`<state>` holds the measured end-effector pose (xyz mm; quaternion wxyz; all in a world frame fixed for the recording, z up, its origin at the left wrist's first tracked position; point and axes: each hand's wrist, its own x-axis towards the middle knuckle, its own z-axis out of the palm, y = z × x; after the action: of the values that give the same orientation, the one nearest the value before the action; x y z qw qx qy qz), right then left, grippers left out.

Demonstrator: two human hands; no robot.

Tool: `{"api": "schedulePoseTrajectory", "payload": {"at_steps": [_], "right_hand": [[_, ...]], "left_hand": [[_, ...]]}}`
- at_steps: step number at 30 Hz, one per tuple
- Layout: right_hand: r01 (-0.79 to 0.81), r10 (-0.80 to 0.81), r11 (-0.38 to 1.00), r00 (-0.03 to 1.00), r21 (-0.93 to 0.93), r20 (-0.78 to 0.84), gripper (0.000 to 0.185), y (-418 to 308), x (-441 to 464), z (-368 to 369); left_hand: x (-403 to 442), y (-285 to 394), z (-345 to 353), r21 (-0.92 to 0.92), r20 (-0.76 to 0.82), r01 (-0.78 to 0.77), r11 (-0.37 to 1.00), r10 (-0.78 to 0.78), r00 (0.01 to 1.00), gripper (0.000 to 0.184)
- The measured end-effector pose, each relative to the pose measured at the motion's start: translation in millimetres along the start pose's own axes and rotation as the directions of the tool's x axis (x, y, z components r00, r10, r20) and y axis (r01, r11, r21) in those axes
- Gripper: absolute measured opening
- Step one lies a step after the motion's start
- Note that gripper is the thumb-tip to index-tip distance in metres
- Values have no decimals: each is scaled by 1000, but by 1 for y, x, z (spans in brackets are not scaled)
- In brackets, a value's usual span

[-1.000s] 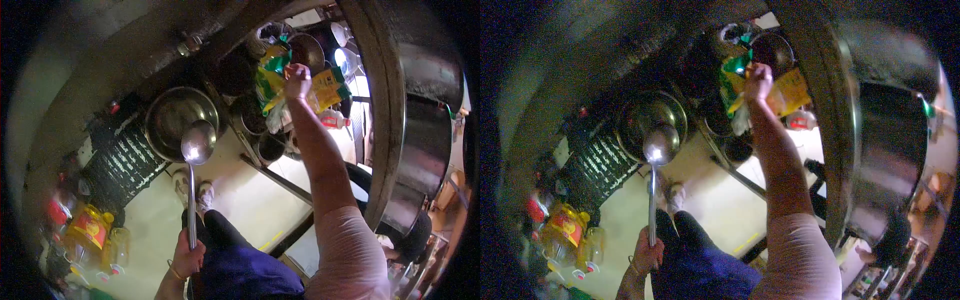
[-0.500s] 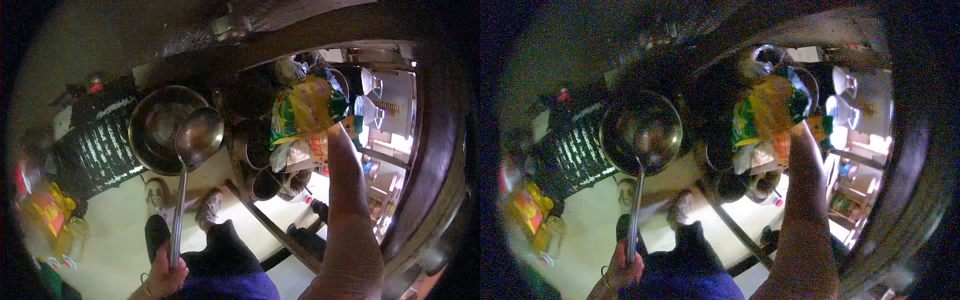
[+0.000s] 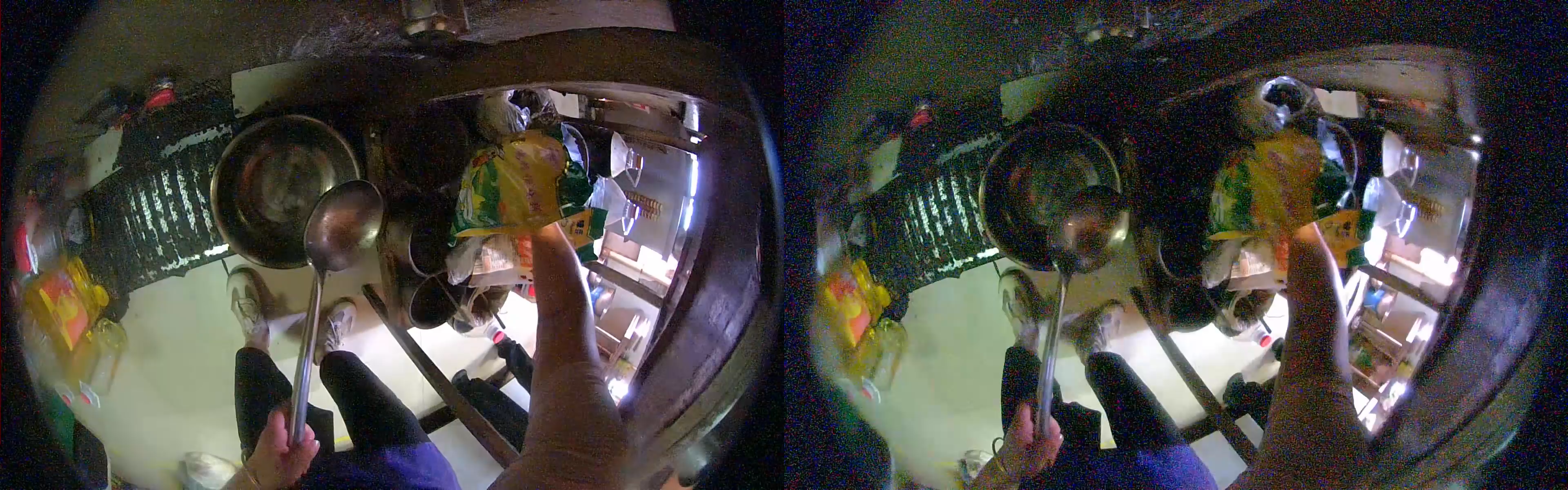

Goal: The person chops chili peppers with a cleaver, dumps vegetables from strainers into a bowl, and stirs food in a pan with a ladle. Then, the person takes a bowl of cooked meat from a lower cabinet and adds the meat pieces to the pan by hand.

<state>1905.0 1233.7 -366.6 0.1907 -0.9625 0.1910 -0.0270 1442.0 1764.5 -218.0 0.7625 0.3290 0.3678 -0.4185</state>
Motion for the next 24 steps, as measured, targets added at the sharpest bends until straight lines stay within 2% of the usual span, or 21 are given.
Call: {"api": "schedulePoseTrajectory", "payload": {"at_steps": [2, 5, 8, 11, 14, 16, 18, 21, 24], "right_hand": [[8, -8, 1000, 1000, -25, -3, 27, -8, -2, 1], [23, -24, 998, 1000, -61, -8, 27, -22, -3, 5], [46, -47, 994, 999, -96, -11, 26, -30, 0, 11], [59, -62, 991, 998, -124, -17, 25, -34, -4, 15], [70, -73, 988, 997, -135, -16, 25, -40, -6, 19], [76, -80, 987, 997, -142, -21, 24, -39, -9, 19], [79, -84, 986, 996, -148, -27, 24, -32, -17, 12], [77, -83, 985, 996, -153, -35, 23, -20, -27, 4], [79, -86, 984, 996, -160, -36, 22, -17, -31, -1]], "left_hand": [[-6, 8, -1, -254, -44, 193, 948, -211, 976, 28], [-12, 26, 8, -213, -108, 93, 973, -118, 987, 35], [-9, 12, 1, 7, 5, -272, 962, 272, 962, 39], [-7, 25, 7, 245, 6, -231, 942, 236, 972, 32], [1, 23, 2, 170, 123, -54, 984, 33, 992, 63], [5, 13, 0, -81, 145, 71, 994, -58, 988, 63], [5, 11, 2, -115, 179, 105, 988, -83, 980, 63], [6, 20, 11, 67, 195, 6, 998, -19, 981, 61], [6, 26, 17, 62, 192, -62, 996, 49, 980, 60]]}}
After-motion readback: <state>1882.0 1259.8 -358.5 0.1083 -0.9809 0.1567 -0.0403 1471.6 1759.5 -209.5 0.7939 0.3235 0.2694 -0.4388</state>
